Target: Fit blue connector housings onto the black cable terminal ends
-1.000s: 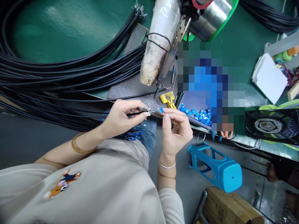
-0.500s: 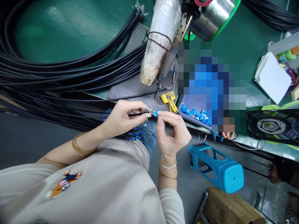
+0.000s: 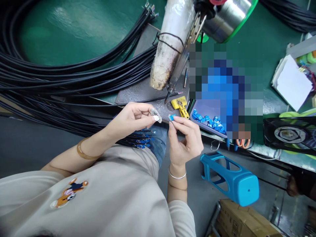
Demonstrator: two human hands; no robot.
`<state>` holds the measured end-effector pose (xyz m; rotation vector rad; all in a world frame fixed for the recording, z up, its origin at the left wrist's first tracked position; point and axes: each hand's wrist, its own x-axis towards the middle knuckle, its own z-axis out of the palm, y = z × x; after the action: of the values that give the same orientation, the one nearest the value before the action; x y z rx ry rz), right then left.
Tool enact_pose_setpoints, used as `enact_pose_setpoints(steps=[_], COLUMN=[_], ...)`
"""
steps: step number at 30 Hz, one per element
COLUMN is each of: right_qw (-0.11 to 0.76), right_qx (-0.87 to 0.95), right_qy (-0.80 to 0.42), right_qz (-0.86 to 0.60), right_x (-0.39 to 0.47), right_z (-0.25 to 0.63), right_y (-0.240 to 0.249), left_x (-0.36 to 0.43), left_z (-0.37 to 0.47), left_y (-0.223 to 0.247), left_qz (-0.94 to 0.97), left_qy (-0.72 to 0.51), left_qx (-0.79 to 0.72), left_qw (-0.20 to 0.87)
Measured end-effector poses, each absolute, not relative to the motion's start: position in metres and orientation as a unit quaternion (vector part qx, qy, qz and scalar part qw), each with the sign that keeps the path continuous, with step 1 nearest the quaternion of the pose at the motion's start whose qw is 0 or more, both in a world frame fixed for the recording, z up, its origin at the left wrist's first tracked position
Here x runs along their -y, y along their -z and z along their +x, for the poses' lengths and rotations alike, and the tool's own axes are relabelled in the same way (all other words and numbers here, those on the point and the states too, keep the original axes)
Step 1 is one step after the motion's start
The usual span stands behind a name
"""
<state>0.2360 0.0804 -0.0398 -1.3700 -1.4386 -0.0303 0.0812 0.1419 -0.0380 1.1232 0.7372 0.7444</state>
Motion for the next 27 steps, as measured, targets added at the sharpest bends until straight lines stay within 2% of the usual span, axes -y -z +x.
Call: enact_pose_setpoints(steps=[9, 14, 16, 27], right_qw=[0.520, 0.573, 0.565, 0.486], right_qx=[0.670, 0.601, 0.599, 0.687], right_qy=[0.063, -0.080, -0.090, 0.090], right_qz=[-0.526, -0.551, -0.560, -0.533], right_x=[-0.078, -0.083, -0.084, -0.096], right_z=[0.228, 0.229, 0.230, 0.234], right_y=[0.049, 0.053, 0.053, 0.049], left_x=[-0.140, -0.141, -0.142, -0.151], left_z=[0.083, 0.084, 0.085, 0.095], left_y=[0.038, 0.035, 0.035, 0.037], left_qz=[0.488, 0.495, 0.502, 0.508], left_qy=[-0.354, -0.361, -0.364, -0.411], left_qx=[-0.328, -0.340, -0.346, -0.356], left_qw=[0.727, 0.714, 0.704, 0.668])
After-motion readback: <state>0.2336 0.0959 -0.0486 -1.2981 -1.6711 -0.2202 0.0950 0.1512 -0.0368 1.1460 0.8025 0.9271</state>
